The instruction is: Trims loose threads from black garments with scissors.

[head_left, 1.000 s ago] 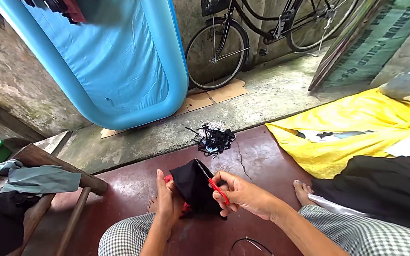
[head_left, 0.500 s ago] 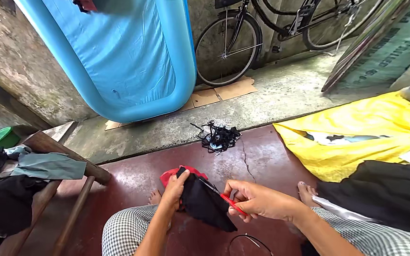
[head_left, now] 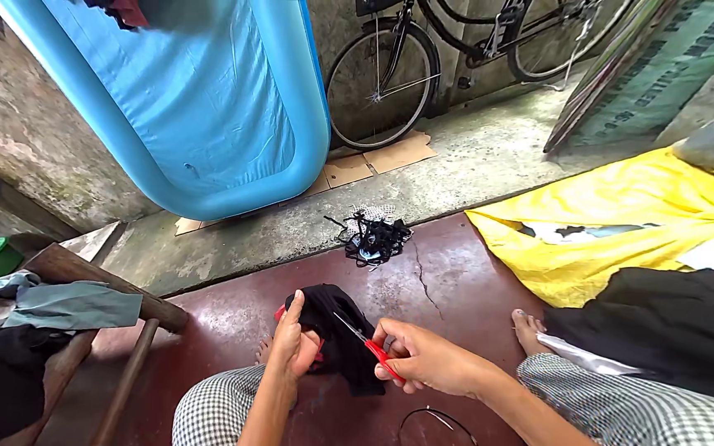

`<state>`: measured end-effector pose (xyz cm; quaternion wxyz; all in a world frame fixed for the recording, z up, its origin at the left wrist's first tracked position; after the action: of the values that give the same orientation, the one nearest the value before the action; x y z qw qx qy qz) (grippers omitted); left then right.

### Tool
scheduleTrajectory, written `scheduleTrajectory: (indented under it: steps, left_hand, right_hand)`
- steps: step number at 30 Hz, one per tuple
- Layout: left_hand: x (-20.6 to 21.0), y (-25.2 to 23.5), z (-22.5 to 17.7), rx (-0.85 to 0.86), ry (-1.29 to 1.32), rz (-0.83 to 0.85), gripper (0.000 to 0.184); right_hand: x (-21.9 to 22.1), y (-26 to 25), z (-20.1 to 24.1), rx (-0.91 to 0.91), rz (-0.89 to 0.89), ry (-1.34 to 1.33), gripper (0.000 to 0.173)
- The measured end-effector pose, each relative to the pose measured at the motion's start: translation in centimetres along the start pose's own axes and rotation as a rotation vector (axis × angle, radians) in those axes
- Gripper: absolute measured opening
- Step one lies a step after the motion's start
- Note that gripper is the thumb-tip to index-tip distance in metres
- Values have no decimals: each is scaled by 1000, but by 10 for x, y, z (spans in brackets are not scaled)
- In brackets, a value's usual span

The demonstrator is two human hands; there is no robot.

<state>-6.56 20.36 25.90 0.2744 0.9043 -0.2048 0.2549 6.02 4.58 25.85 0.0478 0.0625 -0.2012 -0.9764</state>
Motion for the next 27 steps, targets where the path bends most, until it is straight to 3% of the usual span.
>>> scheduleTrajectory:
  steps: [11, 18, 27]
  left_hand:
    - [17, 17, -42, 245, -267, 119, 45]
    - [36, 33, -48, 229, -97, 339, 45]
    - [52, 45, -43, 171, 33, 520, 48]
  right_hand:
    - [17, 4, 20, -156, 139, -247, 40]
    - [33, 6, 30, -291, 328, -374, 45]
    - [43, -2, 41, -391, 411, -466, 44]
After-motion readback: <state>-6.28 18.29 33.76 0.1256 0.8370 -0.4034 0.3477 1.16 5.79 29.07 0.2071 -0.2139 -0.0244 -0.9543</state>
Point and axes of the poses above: each hand's wrist, its own y-axis away from the middle knuckle, its own x-axis out of the palm, z = x × y, the point moved 10 cm from there along -y, towards the middle knuckle, and after that the axes turned 1 degree about z, right-handed, at the moved point
